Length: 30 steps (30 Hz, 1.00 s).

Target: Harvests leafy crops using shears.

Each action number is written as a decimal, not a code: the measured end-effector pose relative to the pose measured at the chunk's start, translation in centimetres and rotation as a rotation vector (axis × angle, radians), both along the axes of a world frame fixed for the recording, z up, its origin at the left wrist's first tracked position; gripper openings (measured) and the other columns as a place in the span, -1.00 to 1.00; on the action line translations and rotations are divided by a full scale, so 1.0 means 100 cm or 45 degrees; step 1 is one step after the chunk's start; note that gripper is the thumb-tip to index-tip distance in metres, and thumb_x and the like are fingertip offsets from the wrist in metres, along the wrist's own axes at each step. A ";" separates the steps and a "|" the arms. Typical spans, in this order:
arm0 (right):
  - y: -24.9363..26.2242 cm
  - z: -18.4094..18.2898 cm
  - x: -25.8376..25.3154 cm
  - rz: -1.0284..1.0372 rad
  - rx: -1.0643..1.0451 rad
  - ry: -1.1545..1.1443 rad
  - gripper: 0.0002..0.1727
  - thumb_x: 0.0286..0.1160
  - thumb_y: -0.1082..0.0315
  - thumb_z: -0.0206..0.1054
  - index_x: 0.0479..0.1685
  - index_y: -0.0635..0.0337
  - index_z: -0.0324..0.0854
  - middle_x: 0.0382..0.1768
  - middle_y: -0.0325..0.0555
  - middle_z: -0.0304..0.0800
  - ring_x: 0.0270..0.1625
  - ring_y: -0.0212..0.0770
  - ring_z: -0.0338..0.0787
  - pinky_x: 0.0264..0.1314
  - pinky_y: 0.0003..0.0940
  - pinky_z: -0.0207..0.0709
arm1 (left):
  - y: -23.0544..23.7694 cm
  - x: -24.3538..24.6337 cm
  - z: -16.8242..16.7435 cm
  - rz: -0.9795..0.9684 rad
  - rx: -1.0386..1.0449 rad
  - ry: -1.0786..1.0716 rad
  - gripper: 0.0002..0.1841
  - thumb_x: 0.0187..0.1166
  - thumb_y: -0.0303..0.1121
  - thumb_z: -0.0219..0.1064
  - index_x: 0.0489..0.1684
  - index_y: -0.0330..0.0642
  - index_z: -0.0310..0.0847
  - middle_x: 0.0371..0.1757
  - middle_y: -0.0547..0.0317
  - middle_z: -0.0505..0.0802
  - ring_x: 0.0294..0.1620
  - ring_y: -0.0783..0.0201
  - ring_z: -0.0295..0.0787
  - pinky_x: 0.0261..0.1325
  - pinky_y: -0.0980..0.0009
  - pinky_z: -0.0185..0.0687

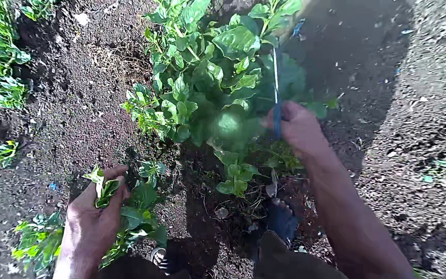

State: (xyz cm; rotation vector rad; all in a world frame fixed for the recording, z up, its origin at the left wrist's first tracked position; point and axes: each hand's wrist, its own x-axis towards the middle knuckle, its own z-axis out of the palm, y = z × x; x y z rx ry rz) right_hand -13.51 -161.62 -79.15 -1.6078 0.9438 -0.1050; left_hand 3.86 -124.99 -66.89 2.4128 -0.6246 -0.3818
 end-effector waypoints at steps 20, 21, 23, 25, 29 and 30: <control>-0.035 0.022 0.065 0.102 0.394 -0.386 -0.62 0.33 0.54 0.51 0.13 0.23 0.58 -0.13 -0.15 0.76 -0.18 -0.39 0.75 -0.09 -0.47 0.67 | -0.179 -0.074 -0.079 0.049 -0.723 -0.078 -0.83 0.54 -0.32 0.48 -0.08 -0.21 0.81 -0.10 0.28 0.87 -0.05 0.51 0.81 0.08 0.50 0.77; -0.040 0.023 0.061 0.100 0.384 -0.432 -0.68 0.45 0.45 0.49 0.13 0.22 0.57 -0.14 -0.18 0.76 -0.19 -0.40 0.78 -0.11 -0.48 0.72 | -0.182 -0.063 -0.072 0.038 -0.637 -0.093 -0.82 0.60 -0.28 0.44 -0.05 -0.17 0.80 -0.15 0.35 0.87 -0.13 0.57 0.80 0.00 0.53 0.77; -0.052 0.024 0.042 0.073 0.300 -0.537 -0.72 0.71 0.19 0.31 0.18 0.17 0.55 -0.11 -0.22 0.81 -0.13 -0.39 0.85 -0.03 -0.43 0.77 | -0.189 -0.036 -0.056 0.003 -0.405 -0.143 -0.76 0.67 -0.12 0.37 -0.04 -0.09 0.77 -0.27 0.41 0.84 -0.30 0.65 0.75 -0.16 0.56 0.72; -0.061 0.021 0.008 0.032 0.192 -0.569 -0.61 0.78 0.06 0.12 0.33 0.12 0.52 0.02 -0.21 0.87 0.05 -0.32 0.85 0.09 -0.31 0.74 | -0.198 -0.004 -0.043 -0.023 -0.276 -0.154 -0.70 0.69 -0.04 0.34 -0.03 -0.09 0.76 -0.30 0.37 0.84 -0.35 0.61 0.75 -0.19 0.51 0.71; -0.049 -0.012 -0.059 0.139 0.436 -0.504 -0.40 0.62 -0.30 0.15 0.24 0.01 0.64 -0.14 -0.21 0.87 -0.12 -0.28 0.85 -0.18 -0.37 0.74 | -0.217 0.055 -0.031 -0.020 -0.212 -0.121 -0.67 0.71 -0.02 0.29 0.02 -0.09 0.73 -0.19 0.37 0.87 -0.20 0.58 0.81 -0.02 0.44 0.78; -0.041 -0.026 -0.065 0.209 0.589 -0.469 -0.43 0.64 -0.24 0.15 0.13 0.07 0.68 -0.26 -0.18 0.87 -0.23 -0.27 0.86 -0.28 -0.40 0.74 | -0.221 0.064 -0.027 -0.028 -0.181 -0.117 -0.66 0.71 -0.01 0.27 0.05 -0.09 0.72 -0.17 0.36 0.86 -0.18 0.57 0.81 -0.01 0.43 0.78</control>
